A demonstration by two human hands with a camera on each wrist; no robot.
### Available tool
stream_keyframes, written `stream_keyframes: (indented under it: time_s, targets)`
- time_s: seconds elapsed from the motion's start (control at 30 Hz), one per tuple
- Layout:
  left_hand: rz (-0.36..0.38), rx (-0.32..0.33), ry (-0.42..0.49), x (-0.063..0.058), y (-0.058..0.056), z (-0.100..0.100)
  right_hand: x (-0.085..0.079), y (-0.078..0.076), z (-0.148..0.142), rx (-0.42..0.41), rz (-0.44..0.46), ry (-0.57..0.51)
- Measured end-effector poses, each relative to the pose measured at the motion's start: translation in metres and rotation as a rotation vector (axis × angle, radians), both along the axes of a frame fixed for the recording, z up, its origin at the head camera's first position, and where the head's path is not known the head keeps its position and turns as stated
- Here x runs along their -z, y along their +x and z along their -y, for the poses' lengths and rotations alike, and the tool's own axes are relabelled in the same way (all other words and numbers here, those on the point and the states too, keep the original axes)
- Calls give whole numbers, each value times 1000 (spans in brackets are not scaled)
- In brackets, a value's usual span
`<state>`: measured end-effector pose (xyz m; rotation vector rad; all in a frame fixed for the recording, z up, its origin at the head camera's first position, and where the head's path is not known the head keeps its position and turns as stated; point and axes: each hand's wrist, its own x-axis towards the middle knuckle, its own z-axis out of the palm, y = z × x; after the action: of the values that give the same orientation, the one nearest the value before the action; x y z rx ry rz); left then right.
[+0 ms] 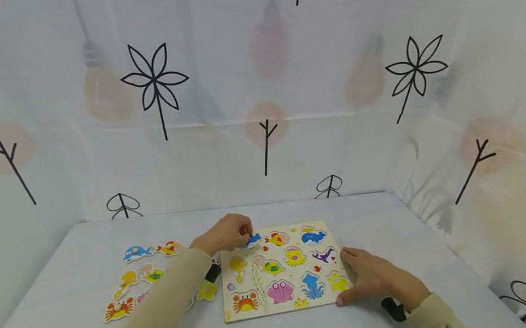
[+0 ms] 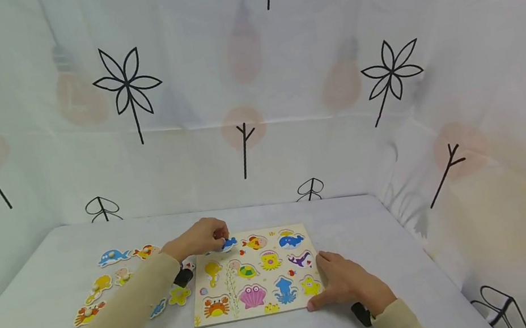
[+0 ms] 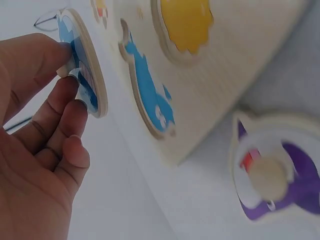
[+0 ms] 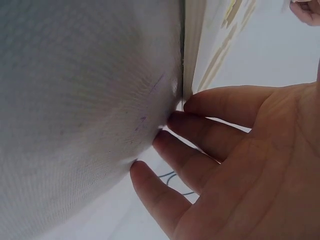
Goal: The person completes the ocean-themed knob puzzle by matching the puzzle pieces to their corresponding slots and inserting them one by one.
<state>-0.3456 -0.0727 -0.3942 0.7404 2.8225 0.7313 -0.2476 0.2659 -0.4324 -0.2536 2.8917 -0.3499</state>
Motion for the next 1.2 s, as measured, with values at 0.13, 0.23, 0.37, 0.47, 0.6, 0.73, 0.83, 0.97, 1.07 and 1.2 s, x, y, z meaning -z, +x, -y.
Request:
stream_keyframes:
  time_s: [0.13,0.23,0.37,0.47,0.6,0.73,0.83,0.97,1.07,1.2]
  targets:
    - [18,20,-25,2,-2,-20,2,-1,-1,4,2,-2]
    - [4,36,-41,4,-4,-32,2,-1,-2,5,4,-1]
    - [-6,55,-54,9,-4,-48,1,-1,-2,3,4,-4]
    - [-4,62,-57,12,-4,-59,0,-1,-2,0,3,-5]
    - [-12,75,-61,12,-4,-74,-1,-1,-1,2,3,-5]
    - [-21,86,-82,12,-5,-90,-2,-1,-1,11,9,-7]
    - [-25,85,-100,12,-6,-102,-2,-1,-2,11,13,-8]
    - [-27,76,-127,14,-6,-114,-2,-1,-3,10,13,-13]
    - [-26,62,-142,16,-7,-119,-2,0,-3,5,12,-16]
    - [-26,48,-156,18,-6,-123,-1,0,-2,0,12,-16]
